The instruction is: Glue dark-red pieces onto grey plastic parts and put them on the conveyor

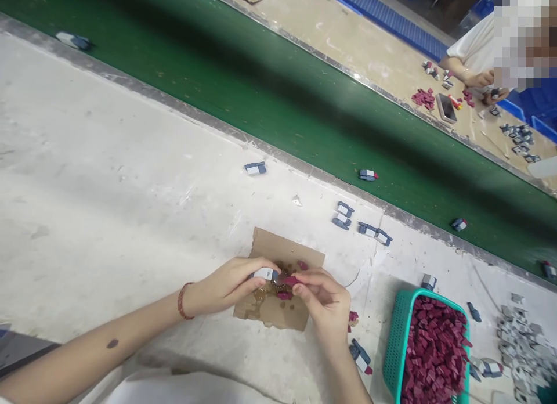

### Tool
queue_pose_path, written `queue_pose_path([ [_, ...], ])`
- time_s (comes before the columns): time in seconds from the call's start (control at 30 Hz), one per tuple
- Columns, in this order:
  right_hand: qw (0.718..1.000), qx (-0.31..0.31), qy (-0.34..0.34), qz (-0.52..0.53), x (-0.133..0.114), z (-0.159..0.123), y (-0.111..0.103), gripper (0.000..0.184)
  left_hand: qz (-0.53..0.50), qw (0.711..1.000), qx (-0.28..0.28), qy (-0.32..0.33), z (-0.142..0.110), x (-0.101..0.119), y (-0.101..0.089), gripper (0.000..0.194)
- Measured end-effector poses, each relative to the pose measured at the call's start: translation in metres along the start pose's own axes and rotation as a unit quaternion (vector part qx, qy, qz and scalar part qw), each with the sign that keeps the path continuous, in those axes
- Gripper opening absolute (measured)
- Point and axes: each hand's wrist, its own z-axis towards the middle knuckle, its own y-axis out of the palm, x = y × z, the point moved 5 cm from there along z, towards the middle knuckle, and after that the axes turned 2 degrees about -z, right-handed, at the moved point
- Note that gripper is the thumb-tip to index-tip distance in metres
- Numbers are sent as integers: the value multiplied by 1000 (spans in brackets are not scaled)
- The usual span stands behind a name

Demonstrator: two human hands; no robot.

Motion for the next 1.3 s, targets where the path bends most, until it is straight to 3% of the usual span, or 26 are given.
queue_pose_path([
  [0.13, 998, -6, 4, 67, 0, 1, 8, 10, 22, 999, -2, 29, 0, 3, 1, 54],
  [0.3, 997, -13, -18, 80, 0, 2, 16, 12, 38, 998, -12, 50, 1, 6, 3, 53],
  [0.67, 996, -33, -65, -43, -2, -1, 20, 12, 53, 996, -9, 77, 5, 10, 4, 50],
  [0.87, 990, -76, -78, -95, -10, 0, 17, 15, 69, 992, 0, 101, 4, 13, 5, 49],
  [1.1, 980, -102, -119, -123, -13, -4, 21, 13, 93, 993, -33, 59, 1, 6, 8, 52],
  [1.23, 974, -117, -113, -161, -23, -10, 21, 15, 90, 992, -35, 77, -3, 9, 11, 34],
  [1.3, 968, -74, -147, -191, -35, -22, 2, 16, 91, 991, -2, 101, -5, 13, 7, 26],
])
